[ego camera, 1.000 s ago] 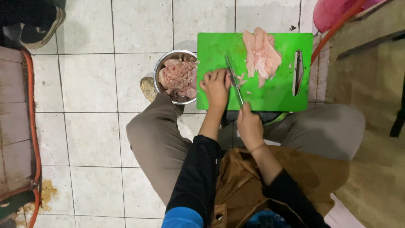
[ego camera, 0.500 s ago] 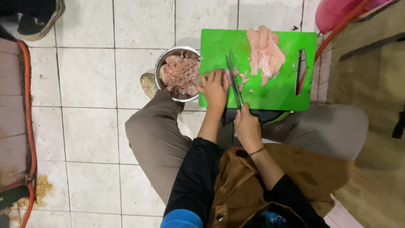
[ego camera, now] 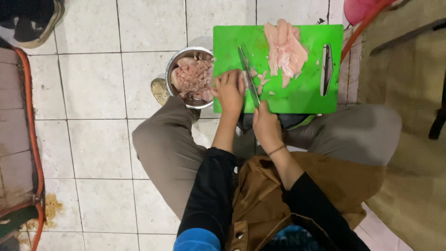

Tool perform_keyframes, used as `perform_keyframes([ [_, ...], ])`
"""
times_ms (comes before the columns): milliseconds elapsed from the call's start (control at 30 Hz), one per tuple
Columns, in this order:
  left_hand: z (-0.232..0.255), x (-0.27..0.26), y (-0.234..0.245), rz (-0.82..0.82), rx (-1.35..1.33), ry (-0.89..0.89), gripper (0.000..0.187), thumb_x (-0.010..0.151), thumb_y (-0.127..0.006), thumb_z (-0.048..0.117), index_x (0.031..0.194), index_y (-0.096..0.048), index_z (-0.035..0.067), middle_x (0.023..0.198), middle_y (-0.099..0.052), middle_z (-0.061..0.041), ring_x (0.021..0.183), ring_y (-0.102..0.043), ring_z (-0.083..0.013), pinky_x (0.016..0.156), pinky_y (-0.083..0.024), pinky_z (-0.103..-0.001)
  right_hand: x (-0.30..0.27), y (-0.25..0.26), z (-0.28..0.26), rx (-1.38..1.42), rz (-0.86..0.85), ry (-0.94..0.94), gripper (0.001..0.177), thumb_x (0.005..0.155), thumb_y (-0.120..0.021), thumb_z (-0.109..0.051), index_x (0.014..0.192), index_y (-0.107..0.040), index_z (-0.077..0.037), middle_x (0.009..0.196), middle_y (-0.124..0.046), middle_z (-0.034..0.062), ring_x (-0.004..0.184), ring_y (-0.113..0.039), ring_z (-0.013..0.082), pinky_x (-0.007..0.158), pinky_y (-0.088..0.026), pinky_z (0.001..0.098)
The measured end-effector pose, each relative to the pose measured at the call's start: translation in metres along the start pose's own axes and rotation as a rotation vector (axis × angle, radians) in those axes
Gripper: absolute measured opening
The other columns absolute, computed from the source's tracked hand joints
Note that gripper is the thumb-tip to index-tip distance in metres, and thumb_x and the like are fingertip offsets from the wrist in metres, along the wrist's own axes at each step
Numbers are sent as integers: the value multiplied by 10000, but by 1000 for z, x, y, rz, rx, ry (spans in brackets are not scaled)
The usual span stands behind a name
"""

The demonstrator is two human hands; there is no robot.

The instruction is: The person sits on the floor and uses a knife to cut raw meat on a green cutting board. They slice the meat into smaller pieces and transfer them into a metal bowl placed beside the board.

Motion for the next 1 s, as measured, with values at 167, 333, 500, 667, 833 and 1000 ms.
perform_keyframes([
  [167,5,-23,30,-51,42,126,725,770,-737,558,1385,-508,252,1366,-525,-45,1197,-532,-374,864,-446,-655,-9,6,4,0,-39,-61,383,1086,-344,-280,1364,-461,-44,806,-687,366,738,-720,498,592,-594,543],
  [333,-2,-13,38,-108,-3,192,609,773,-740,279,1340,-525,232,1264,-558,-27,1165,-538,-358,919,-438,-655,-8,-3,10,-17,-10,-13,410,1092,-366,-329,1386,-442,-54,771,-683,348,738,-716,502,572,-582,551],
  [500,-9,7,53,-233,7,185,518,852,-678,92,1321,-553,275,1284,-583,5,1220,-524,-336,953,-429,-630,-16,-2,2,17,1,27,383,1097,-362,-310,1351,-458,-41,754,-678,350,704,-714,489,527,-573,525],
  [667,-5,3,40,-134,-108,10,363,844,-658,278,1206,-672,300,1226,-638,12,1177,-545,-344,939,-410,-581,-25,-5,-9,-35,-63,-7,402,1094,-339,-327,1358,-451,-45,762,-692,334,706,-719,490,528,-570,544],
  [833,-12,-4,8,-71,-14,66,304,878,-655,394,1181,-672,394,1216,-643,144,1176,-516,-265,949,-392,-594,-20,-5,-19,-50,-76,-42,411,1095,-296,-266,1370,-443,2,752,-688,343,674,-715,477,509,-570,516],
  [1000,-4,3,22,-34,36,73,285,870,-652,411,1151,-686,438,1200,-662,194,1149,-517,-235,948,-375,-586,24,-20,-26,-12,5,64,376,1103,-332,-224,1361,-463,16,804,-667,398,748,-699,543,542,-569,577],
])
Point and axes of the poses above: each hand's wrist, its own x-axis towards the middle knuckle, its own y-axis out of the back of the hand, z = x × y, the point moved 2 cm from there along x, towards the middle knuckle
